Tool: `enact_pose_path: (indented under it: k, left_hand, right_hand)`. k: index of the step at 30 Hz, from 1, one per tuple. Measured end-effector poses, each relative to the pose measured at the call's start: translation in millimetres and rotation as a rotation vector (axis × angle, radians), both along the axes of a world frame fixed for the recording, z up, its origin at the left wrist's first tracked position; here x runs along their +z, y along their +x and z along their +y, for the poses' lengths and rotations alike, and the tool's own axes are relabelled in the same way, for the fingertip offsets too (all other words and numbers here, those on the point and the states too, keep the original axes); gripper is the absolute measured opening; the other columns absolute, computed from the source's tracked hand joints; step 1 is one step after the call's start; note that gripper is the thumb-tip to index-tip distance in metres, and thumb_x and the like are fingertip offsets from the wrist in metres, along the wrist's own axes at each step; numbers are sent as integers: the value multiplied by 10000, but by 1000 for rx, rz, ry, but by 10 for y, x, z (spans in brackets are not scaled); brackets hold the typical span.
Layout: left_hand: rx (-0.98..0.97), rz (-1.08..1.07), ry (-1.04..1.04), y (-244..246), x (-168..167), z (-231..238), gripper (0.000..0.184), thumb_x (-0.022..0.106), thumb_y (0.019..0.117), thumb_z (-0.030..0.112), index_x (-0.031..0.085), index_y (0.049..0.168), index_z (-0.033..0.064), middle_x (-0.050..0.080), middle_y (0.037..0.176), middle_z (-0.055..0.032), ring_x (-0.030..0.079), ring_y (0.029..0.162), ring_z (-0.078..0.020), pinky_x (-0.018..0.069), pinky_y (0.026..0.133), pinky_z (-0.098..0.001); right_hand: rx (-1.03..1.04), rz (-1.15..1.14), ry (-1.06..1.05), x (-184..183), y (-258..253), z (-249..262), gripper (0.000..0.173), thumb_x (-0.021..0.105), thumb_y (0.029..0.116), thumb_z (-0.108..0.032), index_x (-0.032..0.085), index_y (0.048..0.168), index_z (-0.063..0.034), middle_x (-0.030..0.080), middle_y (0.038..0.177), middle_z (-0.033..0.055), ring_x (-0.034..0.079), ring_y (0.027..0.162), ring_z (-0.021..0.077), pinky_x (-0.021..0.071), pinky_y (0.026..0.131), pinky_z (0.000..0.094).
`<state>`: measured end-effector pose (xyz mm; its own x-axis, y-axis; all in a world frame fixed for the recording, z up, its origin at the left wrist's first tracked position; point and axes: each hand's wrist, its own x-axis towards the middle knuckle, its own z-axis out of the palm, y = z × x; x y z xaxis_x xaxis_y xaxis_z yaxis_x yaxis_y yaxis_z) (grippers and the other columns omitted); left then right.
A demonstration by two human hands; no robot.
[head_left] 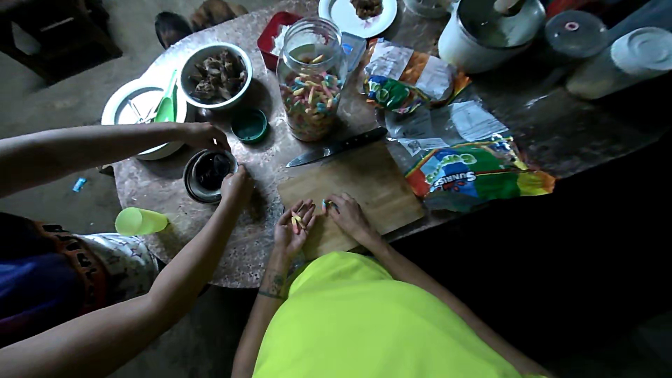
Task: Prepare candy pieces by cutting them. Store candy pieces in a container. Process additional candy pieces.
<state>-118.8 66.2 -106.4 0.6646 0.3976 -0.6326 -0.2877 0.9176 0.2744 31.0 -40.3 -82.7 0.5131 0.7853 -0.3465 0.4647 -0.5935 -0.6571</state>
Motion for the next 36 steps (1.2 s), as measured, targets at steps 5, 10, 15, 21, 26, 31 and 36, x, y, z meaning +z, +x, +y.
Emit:
enact_pose_path:
  k: [5, 10, 15, 21, 26, 31, 36]
  left_hand:
    - [-26, -39, 0, -13, -49, 7, 476, 188, 1101, 254, 481, 1421, 59, 619, 1379, -157, 628, 1245, -304, 523, 1011, -453]
    - [-48, -54, 32, -4, -72, -10, 414, 256, 1104, 222, 521, 1377, 58, 640, 1353, -145, 643, 1222, -290, 532, 1001, -443]
    - [-50, -71, 31, 33, -57, -20, 369, 298, 1121, 227, 537, 1360, 77, 664, 1303, -139, 678, 1156, -273, 571, 947, -402]
    - [-191, -105, 77, 192, -4, -116, 387, 259, 1128, 264, 608, 1102, 97, 669, 816, -32, 640, 646, -83, 567, 614, -221]
    - [-257, -127, 130, 276, 67, -161, 348, 294, 1126, 243, 616, 1184, 122, 682, 814, -14, 631, 631, -70, 559, 621, -212]
    - [-238, -111, 65, 356, 70, -151, 363, 301, 1123, 258, 631, 1087, 110, 697, 865, -48, 674, 721, -118, 585, 681, -257]
    - [-429, 33, 247, 577, 211, -78, 494, 217, 1122, 438, 588, 999, 136, 671, 768, 9, 643, 631, -63, 539, 563, -214]
  right_hand:
    - [-12, -18, -15, -45, -49, 69, 328, 594, 1041, -222, 673, 1255, 14, 619, 1254, 283, 614, 1175, 415, 492, 1030, 514]
    - [61, -85, -56, -114, -31, 171, 295, 599, 1012, -120, 649, 1266, 22, 610, 1267, 297, 616, 1182, 438, 498, 1015, 545]
    - [-57, 153, 129, 113, 48, 177, 313, 623, 997, -82, 627, 1293, 19, 677, 1169, 249, 662, 1069, 366, 521, 968, 508]
    - [29, 245, 219, 78, -71, 169, 335, 707, 949, -175, 668, 1242, -17, 690, 1162, 195, 664, 1074, 293, 525, 980, 449]
    - [40, 253, 181, 129, 49, 132, 318, 656, 970, -132, 632, 1253, 12, 690, 1137, 200, 679, 1040, 296, 536, 958, 469]
    - [-24, 442, 220, 129, 179, 118, 380, 689, 968, -126, 581, 1302, 19, 664, 1160, 182, 653, 1021, 237, 534, 941, 404]
    - [164, 262, -23, 494, 189, 218, 529, 656, 991, -144, 479, 1467, 5, 540, 1415, 269, 551, 1297, 391, 439, 1107, 522]
